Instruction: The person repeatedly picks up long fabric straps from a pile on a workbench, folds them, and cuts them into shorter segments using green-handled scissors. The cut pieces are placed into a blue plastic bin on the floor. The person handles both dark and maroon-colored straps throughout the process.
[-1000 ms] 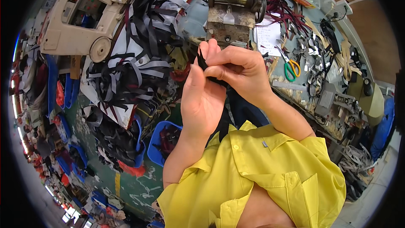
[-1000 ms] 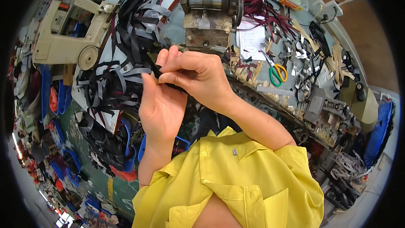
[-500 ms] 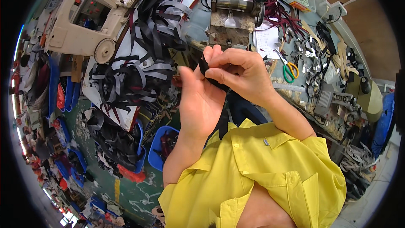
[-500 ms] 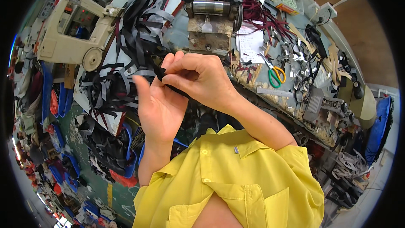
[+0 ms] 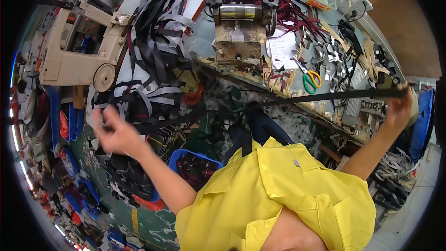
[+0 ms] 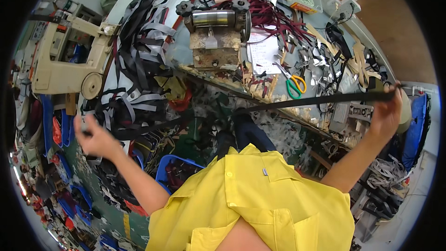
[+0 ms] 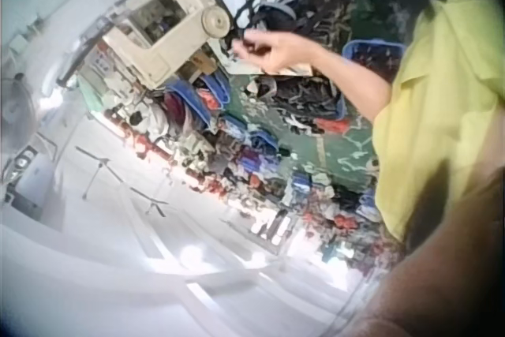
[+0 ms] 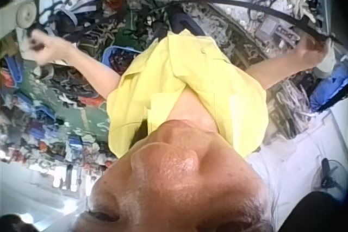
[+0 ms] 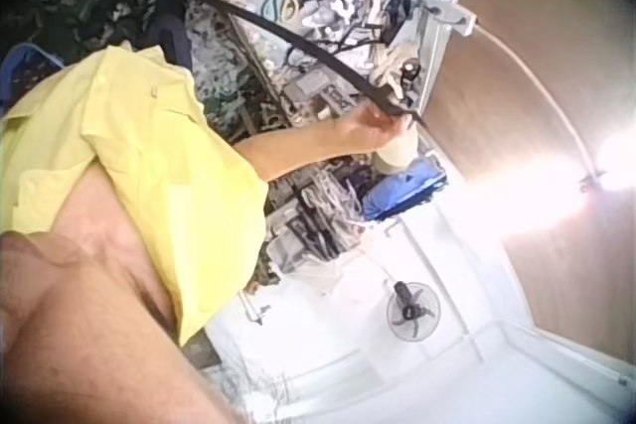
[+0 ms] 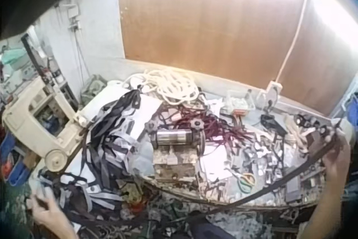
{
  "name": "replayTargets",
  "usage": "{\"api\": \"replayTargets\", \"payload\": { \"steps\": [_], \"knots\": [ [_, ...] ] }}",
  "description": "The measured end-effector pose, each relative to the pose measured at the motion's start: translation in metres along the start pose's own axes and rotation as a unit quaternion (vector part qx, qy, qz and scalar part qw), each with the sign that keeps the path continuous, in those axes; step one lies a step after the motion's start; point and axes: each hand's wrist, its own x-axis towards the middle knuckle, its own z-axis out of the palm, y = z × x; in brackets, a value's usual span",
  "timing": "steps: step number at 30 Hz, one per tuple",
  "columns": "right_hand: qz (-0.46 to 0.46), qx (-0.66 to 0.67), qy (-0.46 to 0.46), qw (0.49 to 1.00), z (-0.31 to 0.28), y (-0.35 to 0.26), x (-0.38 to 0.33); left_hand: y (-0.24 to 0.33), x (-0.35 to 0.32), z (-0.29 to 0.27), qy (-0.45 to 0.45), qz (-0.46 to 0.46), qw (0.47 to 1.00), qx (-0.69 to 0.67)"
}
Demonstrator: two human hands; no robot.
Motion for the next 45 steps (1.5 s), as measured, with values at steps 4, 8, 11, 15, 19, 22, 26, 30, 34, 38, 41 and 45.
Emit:
{"api": "replayTargets", "payload": {
  "steps": [4, 8, 11, 15, 19, 22, 26, 30, 34, 38, 41, 45],
  "knots": [
    [-0.07, -0.175, 0.086, 0.978, 0.035, 0.028, -0.024, 0.009, -0.102, 0.109, -0.393, -0.384, 0.796, -0.253],
    [0.053, -0.313, -0.131, 0.939, 0.111, 0.096, -0.057, 0.039, -0.163, 0.179, -0.453, -0.509, 0.65, -0.337],
    [0.187, -0.299, -0.226, 0.908, 0.156, 0.132, -0.066, 0.028, -0.179, 0.198, -0.444, -0.5, 0.651, -0.359],
    [0.295, -0.209, -0.22, 0.906, 0.179, 0.186, -0.072, 0.039, -0.187, 0.162, -0.478, -0.487, 0.618, -0.39],
    [0.373, -0.172, -0.226, 0.883, 0.189, 0.22, -0.081, 0.06, -0.179, 0.09, -0.466, -0.476, 0.658, -0.352],
    [0.387, -0.153, -0.242, 0.877, 0.194, 0.228, -0.088, 0.055, -0.18, 0.063, -0.486, -0.349, 0.738, -0.312],
    [0.328, -0.179, -0.219, 0.901, 0.204, 0.225, -0.093, 0.068, -0.173, 0.042, -0.49, -0.218, 0.8, -0.27],
    [0.174, -0.234, -0.259, 0.921, 0.202, 0.231, -0.102, 0.074, -0.164, 0.03, -0.507, -0.23, 0.79, -0.256],
    [0.179, -0.226, -0.263, 0.921, 0.204, 0.218, -0.112, 0.081, -0.161, 0.024, -0.494, -0.21, 0.801, -0.266],
    [0.273, -0.138, -0.289, 0.907, 0.208, 0.208, -0.092, 0.076, -0.151, 0.015, -0.531, -0.201, 0.779, -0.265],
    [0.252, -0.128, -0.304, 0.91, 0.207, 0.217, -0.089, 0.08, -0.147, 0.01, -0.562, -0.252, 0.755, -0.225],
    [0.243, -0.153, -0.26, 0.922, 0.212, 0.219, -0.091, 0.069, -0.162, 0.02, -0.506, -0.25, 0.782, -0.264]
  ]
}}
